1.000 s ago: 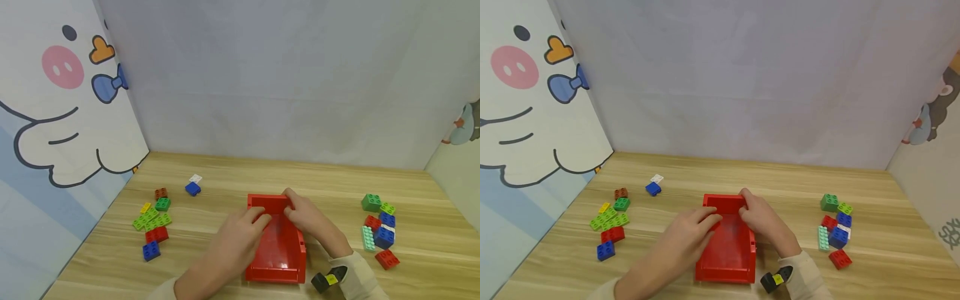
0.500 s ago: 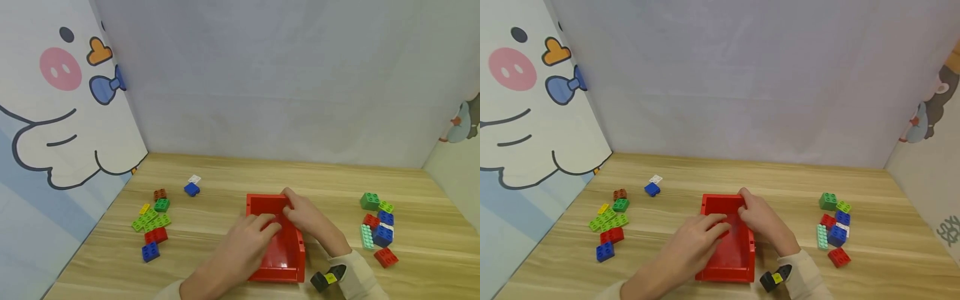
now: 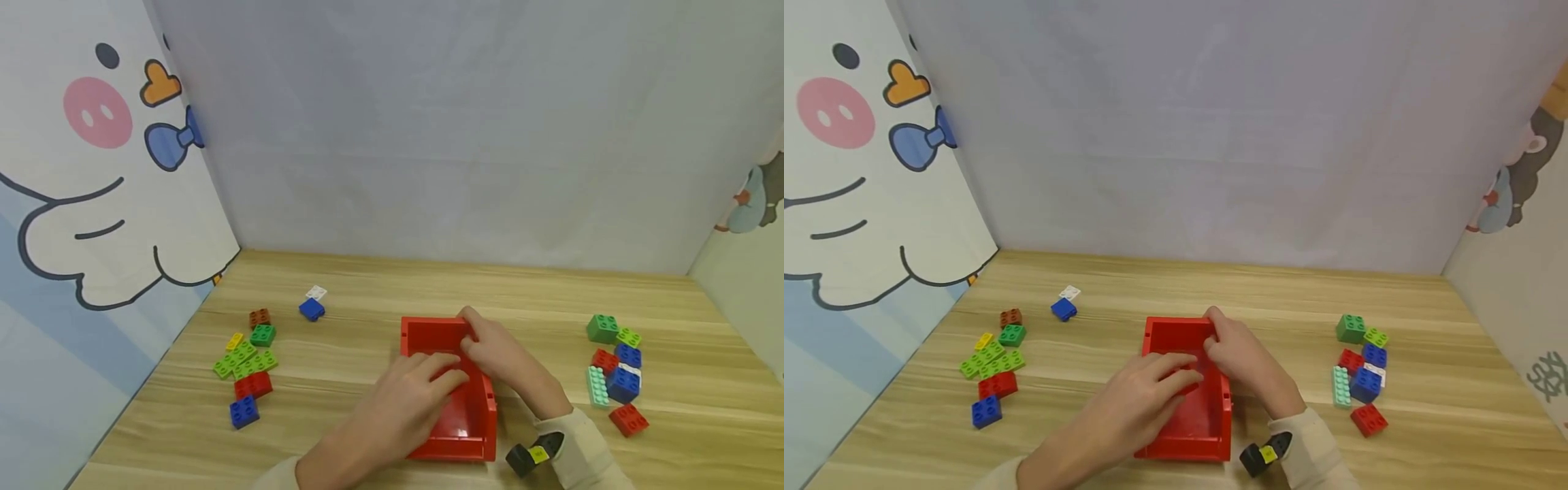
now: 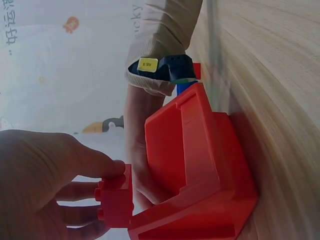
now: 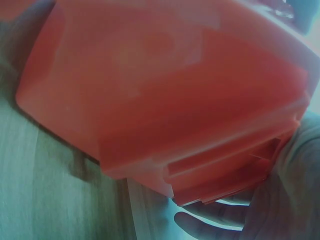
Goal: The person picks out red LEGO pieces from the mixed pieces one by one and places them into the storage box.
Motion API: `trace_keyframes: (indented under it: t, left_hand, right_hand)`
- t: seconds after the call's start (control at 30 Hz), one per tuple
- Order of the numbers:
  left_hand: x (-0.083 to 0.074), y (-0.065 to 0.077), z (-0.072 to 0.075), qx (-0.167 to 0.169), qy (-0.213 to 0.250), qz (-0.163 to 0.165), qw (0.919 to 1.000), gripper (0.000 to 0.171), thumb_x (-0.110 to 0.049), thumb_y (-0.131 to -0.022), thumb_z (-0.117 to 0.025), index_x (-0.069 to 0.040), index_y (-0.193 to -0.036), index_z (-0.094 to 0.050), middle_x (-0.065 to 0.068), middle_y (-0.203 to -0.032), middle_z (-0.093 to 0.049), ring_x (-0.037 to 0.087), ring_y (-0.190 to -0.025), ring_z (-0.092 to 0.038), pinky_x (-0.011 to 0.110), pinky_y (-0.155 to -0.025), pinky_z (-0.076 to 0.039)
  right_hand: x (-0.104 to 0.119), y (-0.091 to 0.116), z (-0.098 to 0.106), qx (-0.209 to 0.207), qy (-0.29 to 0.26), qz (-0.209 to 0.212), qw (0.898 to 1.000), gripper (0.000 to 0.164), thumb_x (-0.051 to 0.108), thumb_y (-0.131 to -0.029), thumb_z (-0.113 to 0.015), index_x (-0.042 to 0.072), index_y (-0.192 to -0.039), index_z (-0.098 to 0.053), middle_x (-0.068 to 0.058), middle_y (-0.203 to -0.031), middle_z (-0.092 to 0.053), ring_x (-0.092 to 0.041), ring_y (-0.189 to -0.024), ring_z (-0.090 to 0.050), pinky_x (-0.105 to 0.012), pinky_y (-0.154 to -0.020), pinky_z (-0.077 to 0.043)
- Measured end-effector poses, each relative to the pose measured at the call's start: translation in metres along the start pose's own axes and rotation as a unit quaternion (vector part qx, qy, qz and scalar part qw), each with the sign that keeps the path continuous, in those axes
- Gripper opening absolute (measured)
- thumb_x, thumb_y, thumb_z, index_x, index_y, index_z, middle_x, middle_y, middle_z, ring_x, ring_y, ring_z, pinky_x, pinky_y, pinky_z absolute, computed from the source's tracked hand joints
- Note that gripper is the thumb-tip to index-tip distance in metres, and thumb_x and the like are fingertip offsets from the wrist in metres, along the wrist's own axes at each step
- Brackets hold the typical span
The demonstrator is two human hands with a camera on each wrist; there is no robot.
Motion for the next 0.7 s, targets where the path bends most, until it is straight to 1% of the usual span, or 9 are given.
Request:
trace_keyframes:
  t: [0.13,0.2,0.3,0.47,0.7]
  left_hand:
    - [-0.004,-0.001,0.003,-0.017,-0.015,-0.021,0.9995,0.037,-0.017,-0.084,-0.069,-0.018,-0.120,-0.059,0.001,-0.122,-0.055,0.015,-0.106,-0.049,0.033,-0.088,-0.047]
    - [-0.007,-0.001,0.003,-0.018,-0.021,-0.029,0.9992,0.037,-0.018,-0.084,-0.068,-0.018,-0.121,-0.058,0.001,-0.123,-0.054,0.015,-0.107,-0.048,0.033,-0.088,-0.047]
    - [-0.009,-0.003,0.001,-0.009,-0.026,-0.040,0.9988,0.038,-0.018,-0.085,-0.068,-0.018,-0.122,-0.058,0.001,-0.125,-0.053,0.015,-0.109,-0.047,0.032,-0.088,-0.047]
    - [-0.013,-0.005,-0.005,0.011,-0.027,-0.047,0.9984,0.041,-0.020,-0.084,-0.069,-0.018,-0.122,-0.057,0.001,-0.126,-0.053,0.014,-0.109,-0.047,0.029,-0.089,-0.046]
    - [-0.020,-0.007,-0.011,0.022,-0.032,-0.068,0.9969,0.038,-0.019,-0.085,-0.067,-0.018,-0.121,-0.056,-0.001,-0.122,-0.054,0.014,-0.106,-0.047,0.028,-0.087,-0.045]
  right_hand:
    - [0.000,0.000,0.000,-0.001,-0.001,-0.002,1.000,0.019,0.003,-0.085,-0.046,0.014,-0.101,-0.048,-0.001,-0.084,-0.060,-0.016,-0.069,-0.056,-0.031,-0.059,-0.054]
    - [0.001,0.000,0.000,0.001,-0.002,-0.004,1.000,0.020,0.003,-0.085,-0.046,0.014,-0.101,-0.048,-0.001,-0.084,-0.060,-0.016,-0.069,-0.056,-0.032,-0.061,-0.054]
    - [0.000,0.001,0.001,-0.001,0.007,-0.003,1.000,0.020,0.003,-0.084,-0.047,0.014,-0.101,-0.049,0.000,-0.084,-0.060,-0.016,-0.071,-0.055,-0.034,-0.065,-0.053]
    - [0.000,0.002,0.001,-0.002,0.017,-0.010,1.000,0.021,0.004,-0.085,-0.047,0.015,-0.102,-0.049,0.001,-0.085,-0.060,-0.016,-0.073,-0.055,-0.037,-0.069,-0.052]
    - [0.001,0.002,0.000,0.004,0.010,-0.020,1.000,0.021,0.005,-0.086,-0.048,0.015,-0.105,-0.049,-0.001,-0.090,-0.061,-0.016,-0.076,-0.056,-0.039,-0.073,-0.052]
Point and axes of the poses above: each hand's wrist, its own y-axis away from the middle knuckle, its own z-axis out of the back of the hand, x = y × z, the point moved 9 cm from there along -y, towards the middle knuckle
